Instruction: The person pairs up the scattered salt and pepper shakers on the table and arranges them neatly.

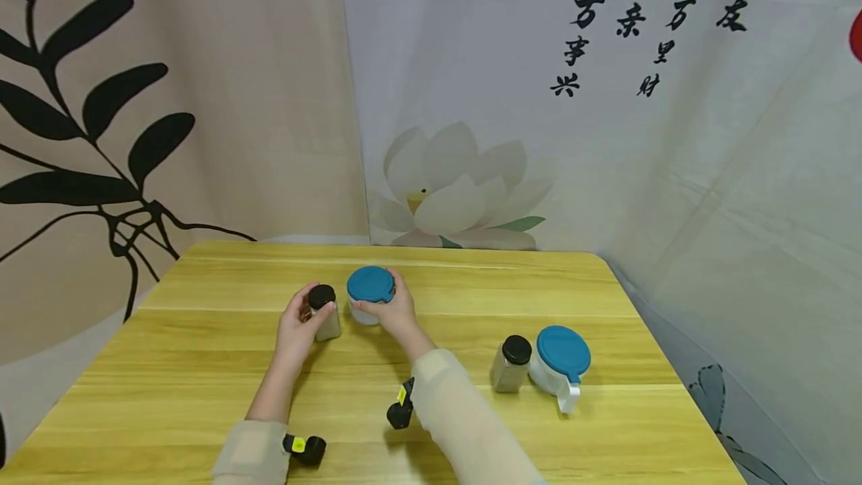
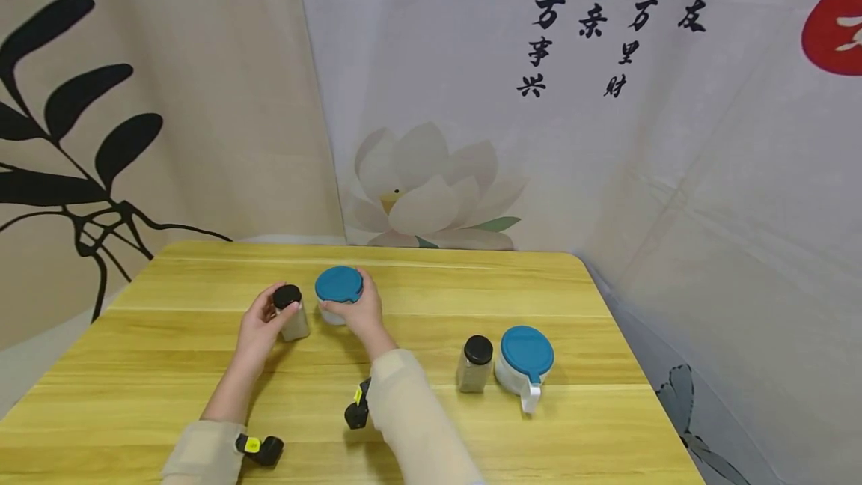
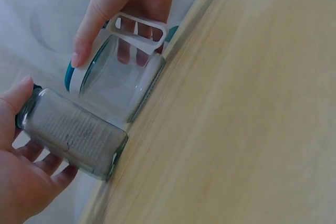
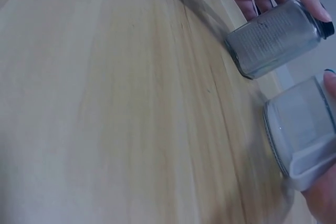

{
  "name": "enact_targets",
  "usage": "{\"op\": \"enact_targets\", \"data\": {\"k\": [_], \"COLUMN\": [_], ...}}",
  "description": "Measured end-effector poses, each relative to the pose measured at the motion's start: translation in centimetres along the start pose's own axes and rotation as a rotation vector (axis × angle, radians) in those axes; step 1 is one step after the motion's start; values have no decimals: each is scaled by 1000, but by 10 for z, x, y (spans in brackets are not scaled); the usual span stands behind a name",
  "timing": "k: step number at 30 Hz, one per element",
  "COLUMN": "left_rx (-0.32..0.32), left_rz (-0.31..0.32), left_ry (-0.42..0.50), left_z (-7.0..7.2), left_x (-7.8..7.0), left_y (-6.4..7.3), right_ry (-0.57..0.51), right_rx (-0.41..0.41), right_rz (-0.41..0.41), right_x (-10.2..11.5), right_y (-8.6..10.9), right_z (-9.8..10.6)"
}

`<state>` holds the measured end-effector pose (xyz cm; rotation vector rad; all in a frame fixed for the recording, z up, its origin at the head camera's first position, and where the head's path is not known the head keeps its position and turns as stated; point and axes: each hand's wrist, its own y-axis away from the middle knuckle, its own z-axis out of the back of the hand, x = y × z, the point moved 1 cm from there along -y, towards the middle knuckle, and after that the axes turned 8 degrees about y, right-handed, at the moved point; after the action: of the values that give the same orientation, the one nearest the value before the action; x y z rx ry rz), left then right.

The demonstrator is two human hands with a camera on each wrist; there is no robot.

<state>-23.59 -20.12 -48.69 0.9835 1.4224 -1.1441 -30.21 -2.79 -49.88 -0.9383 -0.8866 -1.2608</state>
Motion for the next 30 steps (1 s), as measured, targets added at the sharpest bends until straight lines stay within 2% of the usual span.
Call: {"op": "enact_targets", "data": {"k": [2,4,10,12,19,25,30], "left_rx": [0,-1,8,12,-4,-21,-31], "left_rz": [10,32,45,43,42,6,7], "left_ry": [4,10,13,9,11,7,6], "left_z": [0,-1,-4,-3,2,3,4], "left_x": [-1,-9,-24,-21,4,7,8], "left_y": [0,3,11,9,-2,-4,-4], "right_ry": [-2,-8,-28,-26,-33,-53,-66], "right_rx": [-10,-22,-51,-57,-69,-76,-93], "right_rz": [-5,-9,-17,-16,-4,-16,-18], "right_x": [-1,-2,-3,-3,-3,-4,-3], "right_y": [1,1,3,4,5,6,7], "right_z": [-1,-1,-1,-1,-3,-4,-4]}}
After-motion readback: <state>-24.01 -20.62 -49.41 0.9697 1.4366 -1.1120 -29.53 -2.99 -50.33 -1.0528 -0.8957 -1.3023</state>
